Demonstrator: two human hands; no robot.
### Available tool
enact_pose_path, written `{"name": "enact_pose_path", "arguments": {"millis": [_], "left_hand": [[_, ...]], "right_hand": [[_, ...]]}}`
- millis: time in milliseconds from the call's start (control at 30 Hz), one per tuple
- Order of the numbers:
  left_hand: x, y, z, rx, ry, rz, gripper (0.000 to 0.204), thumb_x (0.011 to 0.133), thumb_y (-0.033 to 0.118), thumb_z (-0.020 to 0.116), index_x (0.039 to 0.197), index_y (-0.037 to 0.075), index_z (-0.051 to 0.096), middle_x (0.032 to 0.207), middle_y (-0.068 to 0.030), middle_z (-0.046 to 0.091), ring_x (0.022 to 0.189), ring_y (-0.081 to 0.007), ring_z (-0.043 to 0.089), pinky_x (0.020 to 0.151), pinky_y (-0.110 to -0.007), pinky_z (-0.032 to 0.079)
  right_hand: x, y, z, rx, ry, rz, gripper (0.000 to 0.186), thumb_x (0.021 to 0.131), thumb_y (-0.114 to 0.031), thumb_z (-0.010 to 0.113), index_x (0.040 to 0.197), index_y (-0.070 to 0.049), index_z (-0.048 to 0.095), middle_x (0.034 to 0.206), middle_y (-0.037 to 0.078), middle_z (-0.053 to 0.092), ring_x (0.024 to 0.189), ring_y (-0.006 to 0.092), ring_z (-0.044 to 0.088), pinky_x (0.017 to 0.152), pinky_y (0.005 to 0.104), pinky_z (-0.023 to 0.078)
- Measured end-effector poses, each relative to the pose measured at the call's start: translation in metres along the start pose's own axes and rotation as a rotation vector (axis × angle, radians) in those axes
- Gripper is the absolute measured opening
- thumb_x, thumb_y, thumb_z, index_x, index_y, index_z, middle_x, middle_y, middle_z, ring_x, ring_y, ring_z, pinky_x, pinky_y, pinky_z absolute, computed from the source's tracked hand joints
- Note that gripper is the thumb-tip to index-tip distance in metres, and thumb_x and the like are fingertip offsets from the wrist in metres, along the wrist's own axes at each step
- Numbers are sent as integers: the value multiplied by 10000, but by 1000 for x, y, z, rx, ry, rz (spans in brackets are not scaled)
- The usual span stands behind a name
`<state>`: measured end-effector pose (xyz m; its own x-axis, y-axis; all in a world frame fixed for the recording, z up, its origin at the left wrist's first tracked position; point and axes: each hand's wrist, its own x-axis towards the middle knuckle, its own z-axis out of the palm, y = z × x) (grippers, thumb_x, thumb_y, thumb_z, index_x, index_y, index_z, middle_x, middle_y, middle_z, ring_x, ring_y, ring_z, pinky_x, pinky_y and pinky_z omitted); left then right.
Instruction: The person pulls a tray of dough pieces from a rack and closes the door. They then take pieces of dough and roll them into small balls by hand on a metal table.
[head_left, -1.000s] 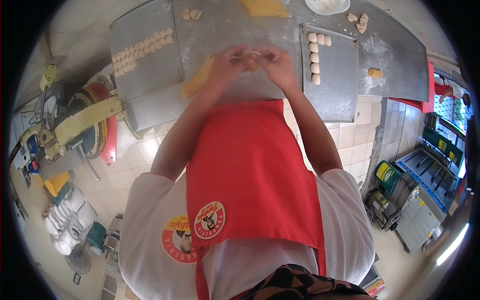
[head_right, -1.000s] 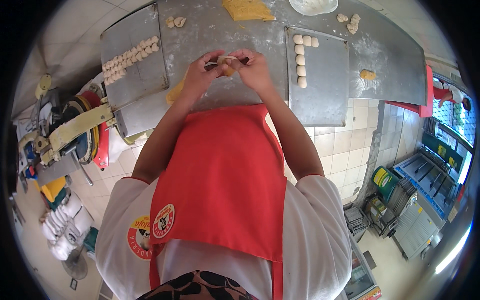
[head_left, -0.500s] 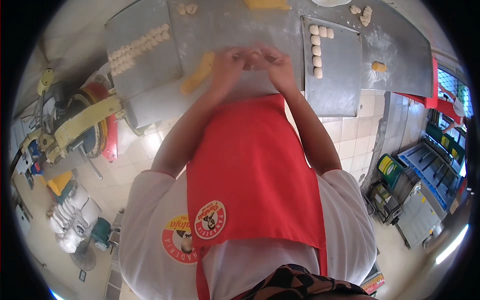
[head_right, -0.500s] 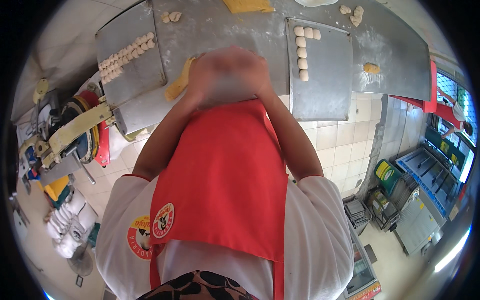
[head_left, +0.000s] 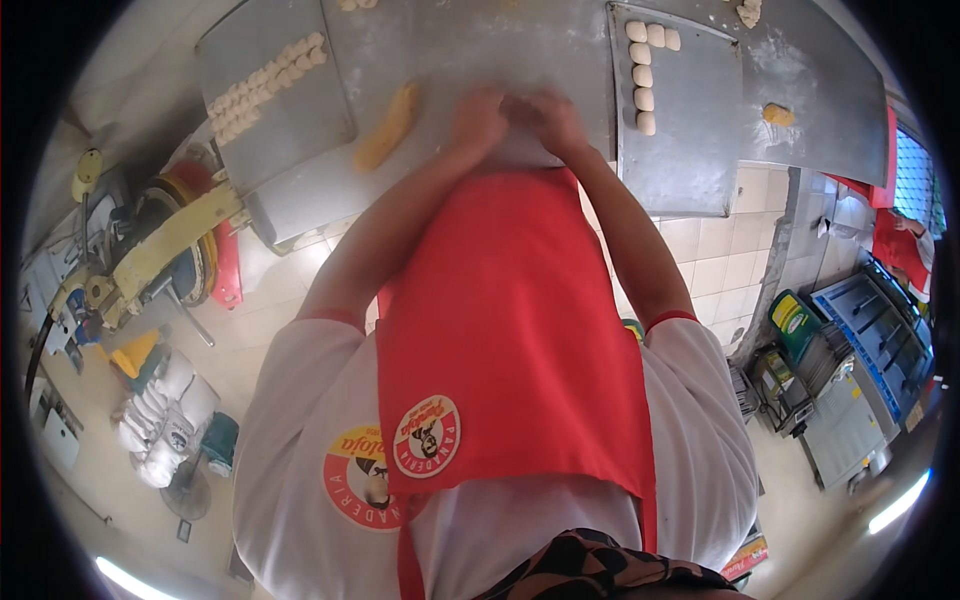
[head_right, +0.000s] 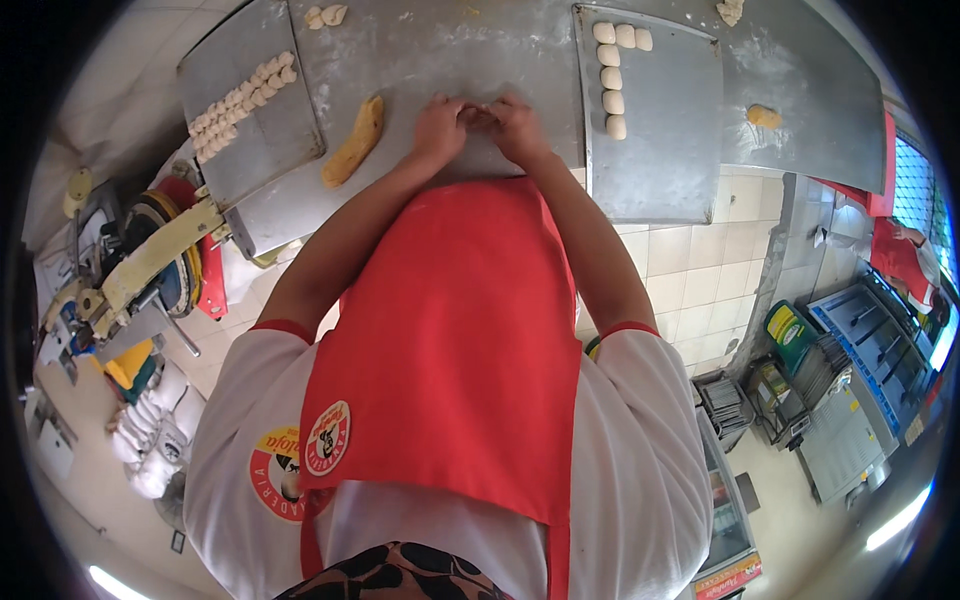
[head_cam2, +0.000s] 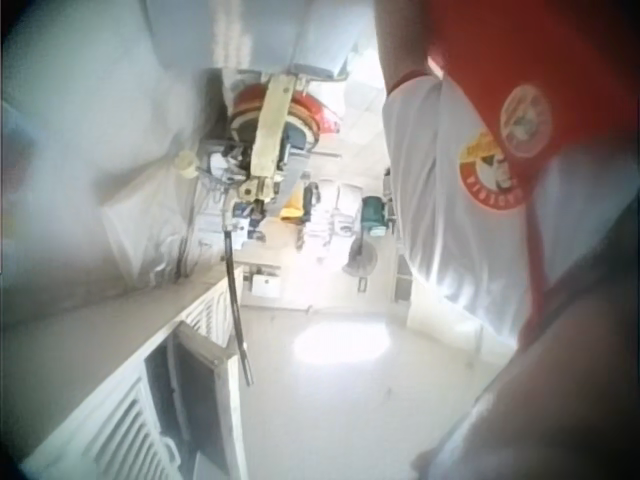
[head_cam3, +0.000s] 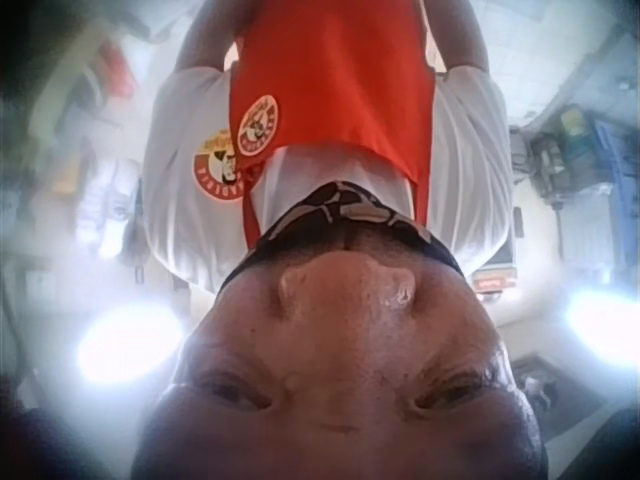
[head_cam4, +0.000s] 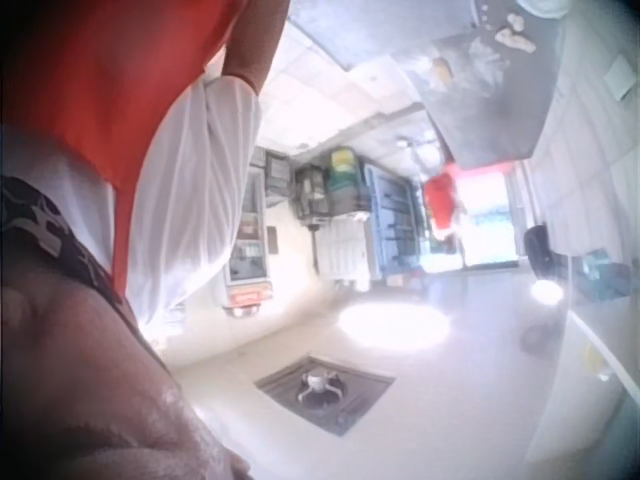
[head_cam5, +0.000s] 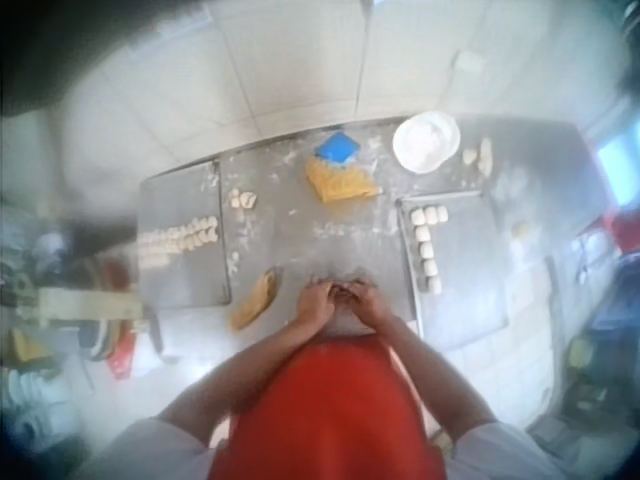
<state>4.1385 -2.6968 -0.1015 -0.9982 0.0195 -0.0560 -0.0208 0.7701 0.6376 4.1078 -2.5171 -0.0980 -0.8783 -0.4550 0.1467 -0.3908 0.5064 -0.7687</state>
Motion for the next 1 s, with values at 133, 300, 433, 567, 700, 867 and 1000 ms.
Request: {"name": "enact_pose_path", "arguments": {"millis": [133, 300, 433, 567, 700, 867, 1000], "left_hand": [[-4, -3, -2, -141, 19, 105, 264, 851, 117, 724, 1109, 59, 726, 1066, -166, 637, 992, -378, 642, 844, -464, 530], [5, -13, 4, -129, 2, 209, 241, 830, 131, 755, 1064, 74, 740, 1035, -157, 630, 973, -377, 642, 819, -459, 528], [3, 1, -1, -85, -11, 158, 218, 811, 147, 773, 1020, 88, 758, 958, -149, 642, 923, -375, 644, 801, -461, 525], [3, -6, -9, -189, 74, 121, 167, 827, 141, 762, 971, 57, 760, 909, -150, 704, 834, -339, 693, 761, -425, 545], [-5, 8, 8, -224, 115, -184, 300, 879, 130, 720, 1150, 8, 675, 1005, -159, 755, 759, -235, 741, 713, -361, 575], [-27, 23, 3, -540, 50, -397, 490, 932, 110, 658, 1376, -23, 498, 1017, -159, 754, 778, -210, 744, 678, -325, 590], [-40, -3, 4, -631, 48, -425, 369, 972, 91, 592, 1318, -30, 547, 988, -155, 735, 822, -218, 739, 679, -315, 588]], "right_hand": [[0, 3, -7, -88, -33, 0, 142, 830, -106, 755, 967, -78, 734, 876, 151, 623, 822, 387, 661, 754, 462, 552], [9, -15, -9, -173, -10, 97, 198, 852, -112, 728, 1050, -95, 738, 886, 156, 684, 851, 364, 689, 770, 451, 558], [21, -15, -14, -61, -61, 311, 263, 857, -197, 744, 1098, -90, 744, 944, 168, 740, 919, 334, 719, 810, 432, 564], [34, -24, -19, -39, -230, 467, 331, 837, -310, 770, 1056, -62, 758, 962, 166, 753, 920, 318, 729, 847, 426, 565], [51, -3, -5, -24, -279, 348, 352, 841, -337, 743, 1036, -45, 763, 973, 170, 756, 914, 330, 727, 859, 417, 564], [97, -3, -1, -245, -625, 323, 410, 867, -307, 704, 1198, -64, 707, 1214, 181, 703, 1096, 340, 673, 976, 460, 513], [73, -35, 36, -513, 171, -43, 502, 930, -405, 652, 1331, -106, 622, 1459, 147, 532, 1349, 340, 494, 1119, 545, 380]]}}
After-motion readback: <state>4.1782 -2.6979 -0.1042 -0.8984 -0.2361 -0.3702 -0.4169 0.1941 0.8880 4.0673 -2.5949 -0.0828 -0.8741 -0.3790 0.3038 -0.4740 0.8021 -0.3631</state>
